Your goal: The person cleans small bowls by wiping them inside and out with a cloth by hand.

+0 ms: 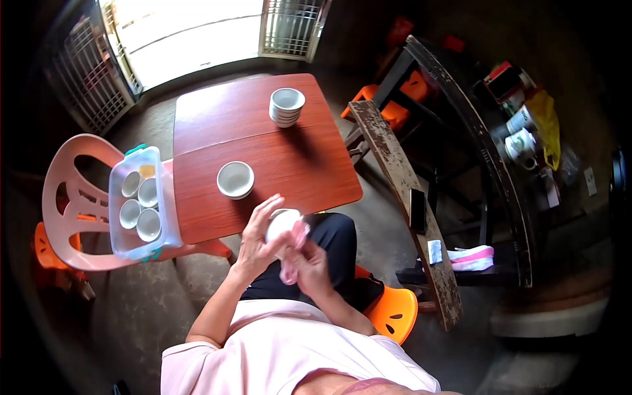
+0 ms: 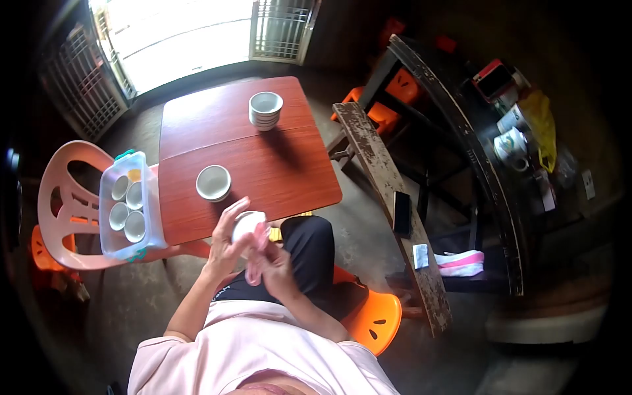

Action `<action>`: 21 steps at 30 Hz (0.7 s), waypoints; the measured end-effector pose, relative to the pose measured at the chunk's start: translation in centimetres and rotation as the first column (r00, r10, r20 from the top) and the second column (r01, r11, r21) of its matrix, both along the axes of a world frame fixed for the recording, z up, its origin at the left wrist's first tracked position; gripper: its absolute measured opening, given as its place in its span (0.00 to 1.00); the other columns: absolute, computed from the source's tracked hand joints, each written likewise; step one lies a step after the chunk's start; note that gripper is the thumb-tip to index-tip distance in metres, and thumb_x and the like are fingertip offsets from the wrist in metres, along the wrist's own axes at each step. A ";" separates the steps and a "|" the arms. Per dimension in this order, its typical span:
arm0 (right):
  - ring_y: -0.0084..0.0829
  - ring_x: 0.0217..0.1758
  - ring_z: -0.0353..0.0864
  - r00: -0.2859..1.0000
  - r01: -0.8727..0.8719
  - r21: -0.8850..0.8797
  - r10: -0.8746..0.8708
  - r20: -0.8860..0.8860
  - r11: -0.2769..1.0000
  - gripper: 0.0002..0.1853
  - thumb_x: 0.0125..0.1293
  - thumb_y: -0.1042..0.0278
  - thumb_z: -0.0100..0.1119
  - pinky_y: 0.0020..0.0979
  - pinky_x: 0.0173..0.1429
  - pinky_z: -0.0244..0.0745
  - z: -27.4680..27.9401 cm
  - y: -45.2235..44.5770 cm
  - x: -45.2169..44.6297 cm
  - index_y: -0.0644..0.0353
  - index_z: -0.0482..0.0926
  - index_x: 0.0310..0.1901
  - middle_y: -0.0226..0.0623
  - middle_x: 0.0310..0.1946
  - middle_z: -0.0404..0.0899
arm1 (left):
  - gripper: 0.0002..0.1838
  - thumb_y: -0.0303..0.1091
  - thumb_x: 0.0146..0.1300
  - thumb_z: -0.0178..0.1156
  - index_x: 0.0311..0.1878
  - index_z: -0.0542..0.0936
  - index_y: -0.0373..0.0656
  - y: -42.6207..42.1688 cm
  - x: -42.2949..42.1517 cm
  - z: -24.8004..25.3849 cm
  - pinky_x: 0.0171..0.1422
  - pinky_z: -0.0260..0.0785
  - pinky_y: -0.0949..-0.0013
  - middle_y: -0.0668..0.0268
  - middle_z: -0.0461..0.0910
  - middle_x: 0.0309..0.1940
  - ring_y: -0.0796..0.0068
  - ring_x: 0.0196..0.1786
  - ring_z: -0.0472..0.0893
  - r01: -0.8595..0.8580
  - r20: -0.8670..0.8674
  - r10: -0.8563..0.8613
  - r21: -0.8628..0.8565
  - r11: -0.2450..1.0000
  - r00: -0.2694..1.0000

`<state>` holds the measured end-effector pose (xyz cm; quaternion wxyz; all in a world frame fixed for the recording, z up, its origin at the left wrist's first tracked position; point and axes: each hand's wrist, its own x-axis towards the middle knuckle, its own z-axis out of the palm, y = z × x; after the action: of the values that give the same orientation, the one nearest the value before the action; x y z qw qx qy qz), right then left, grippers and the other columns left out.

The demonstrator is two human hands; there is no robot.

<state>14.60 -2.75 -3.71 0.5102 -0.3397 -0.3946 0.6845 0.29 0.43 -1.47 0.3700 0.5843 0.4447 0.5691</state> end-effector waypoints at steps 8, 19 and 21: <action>0.52 0.54 0.77 0.609 -0.442 0.765 -0.470 0.640 0.469 0.13 0.62 0.73 0.60 0.47 0.59 0.72 -3.9 1.4 -0.7 0.60 0.76 0.49 0.52 0.46 0.78 | 0.15 0.37 0.68 0.55 0.49 0.79 0.36 0.1 -0.4 -0.5 0.44 0.75 0.74 0.61 0.82 0.40 0.76 0.41 0.82 0.120 0.415 0.085 -0.444 0.888 0.906; 0.47 0.36 0.83 0.604 -0.419 0.744 -0.452 0.656 0.521 0.12 0.69 0.69 0.50 0.39 0.46 0.77 -2.8 2.1 -0.1 0.70 0.74 0.46 0.51 0.35 0.81 | 0.17 0.43 0.70 0.55 0.51 0.78 0.39 -0.4 0.1 -1.8 0.40 0.78 0.74 0.60 0.83 0.36 0.74 0.37 0.84 0.222 0.580 0.117 -0.480 0.849 0.806; 0.42 0.40 0.83 0.703 -0.392 0.243 0.119 0.701 0.887 0.11 0.69 0.71 0.49 0.39 0.50 0.76 -1.2 0.6 0.1 0.70 0.74 0.47 0.50 0.39 0.80 | 0.18 0.45 0.69 0.55 0.52 0.78 0.40 -0.8 -0.2 -1.4 0.42 0.78 0.71 0.62 0.83 0.37 0.73 0.39 0.84 0.143 0.448 0.117 -0.504 0.852 0.886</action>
<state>14.72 -2.14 -4.95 0.2871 -0.3989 -0.7176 0.4934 0.11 -0.42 -2.87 0.6138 0.3116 0.4772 0.5463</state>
